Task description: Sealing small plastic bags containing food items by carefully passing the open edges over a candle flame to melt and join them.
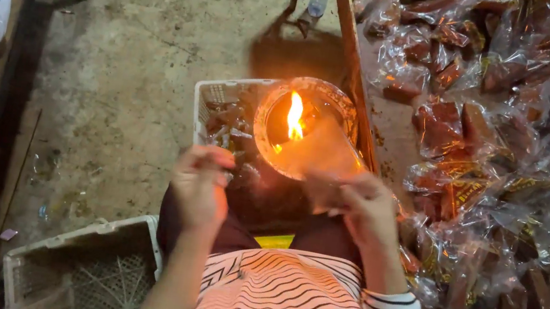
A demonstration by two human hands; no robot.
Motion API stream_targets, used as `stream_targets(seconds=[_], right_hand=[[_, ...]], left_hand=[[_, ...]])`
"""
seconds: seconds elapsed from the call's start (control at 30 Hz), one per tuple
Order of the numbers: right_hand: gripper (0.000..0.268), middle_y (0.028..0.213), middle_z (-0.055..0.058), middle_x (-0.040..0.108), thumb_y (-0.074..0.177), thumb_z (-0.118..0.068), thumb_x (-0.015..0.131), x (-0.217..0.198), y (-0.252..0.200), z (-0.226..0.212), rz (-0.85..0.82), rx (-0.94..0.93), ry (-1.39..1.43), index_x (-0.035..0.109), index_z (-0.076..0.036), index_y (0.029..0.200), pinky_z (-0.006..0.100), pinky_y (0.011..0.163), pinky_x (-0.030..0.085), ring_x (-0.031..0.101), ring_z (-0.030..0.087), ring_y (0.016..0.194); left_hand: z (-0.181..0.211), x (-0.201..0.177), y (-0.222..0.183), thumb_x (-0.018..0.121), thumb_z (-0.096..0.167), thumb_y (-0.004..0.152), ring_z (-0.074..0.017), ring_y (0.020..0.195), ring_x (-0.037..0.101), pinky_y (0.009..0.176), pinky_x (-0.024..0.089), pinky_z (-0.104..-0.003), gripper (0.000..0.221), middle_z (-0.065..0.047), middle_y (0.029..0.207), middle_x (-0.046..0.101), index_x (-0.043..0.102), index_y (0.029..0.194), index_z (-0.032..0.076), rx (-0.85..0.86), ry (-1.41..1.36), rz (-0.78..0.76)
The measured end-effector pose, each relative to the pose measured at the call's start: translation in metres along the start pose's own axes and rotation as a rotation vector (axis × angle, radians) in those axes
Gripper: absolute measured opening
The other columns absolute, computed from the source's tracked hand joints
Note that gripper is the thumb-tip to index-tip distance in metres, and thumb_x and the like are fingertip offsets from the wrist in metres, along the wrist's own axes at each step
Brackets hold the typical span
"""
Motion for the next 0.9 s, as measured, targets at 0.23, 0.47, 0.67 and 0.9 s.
stream_targets(seconds=[0.23,0.47,0.67,0.9], right_hand=[[0.042,0.098,0.028,0.073,0.070,0.013,0.084,0.024,-0.009,-0.018,0.068,-0.038,-0.265,0.062,0.002,0.104,0.050,0.068,0.067,0.074,0.035,0.085],[0.015,0.118,0.035,0.068,0.092,-0.002,0.071,0.009,0.000,-0.009,0.031,-0.237,-0.031,0.067,0.006,0.080,0.066,0.078,0.063,0.073,0.048,0.101],[0.029,0.106,0.034,0.070,0.100,-0.004,0.065,0.033,0.005,-0.028,0.067,-0.293,-0.205,0.066,0.011,0.075,0.058,0.071,0.066,0.075,0.039,0.088],[0.014,0.106,0.014,0.068,0.076,0.000,0.088,0.079,-0.019,-0.064,-0.104,-0.689,-0.839,0.083,-0.009,0.085,0.040,0.091,0.059,0.073,0.028,0.100]], left_hand=[[0.028,0.027,0.006,0.093,0.000,0.063,-0.0183,0.095,0.067,0.083,0.063,-0.034,0.086,-0.011,0.106,0.069,0.052,0.138,0.007,-0.103,0.243,-0.423],[0.018,0.024,-0.012,0.064,0.000,0.097,-0.0118,0.093,0.056,0.102,0.048,-0.042,0.032,-0.003,0.099,0.073,0.070,0.127,0.008,0.201,0.317,-0.361],[0.029,0.042,-0.021,0.083,0.028,0.086,-0.0328,0.090,0.050,0.096,0.051,-0.050,0.036,-0.005,0.088,0.045,0.076,0.115,0.007,0.902,0.855,-0.505],[0.065,0.019,0.002,0.091,0.016,0.076,-0.0374,0.118,0.056,0.106,0.046,-0.049,0.014,-0.004,0.101,0.062,0.077,0.079,0.017,0.873,0.742,-0.517]])
Point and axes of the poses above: each hand's wrist, its own y-axis towards the middle knuckle, its own x-axis out of the palm, z = x × y, the point moved 3 cm from there along y, towards the middle knuckle
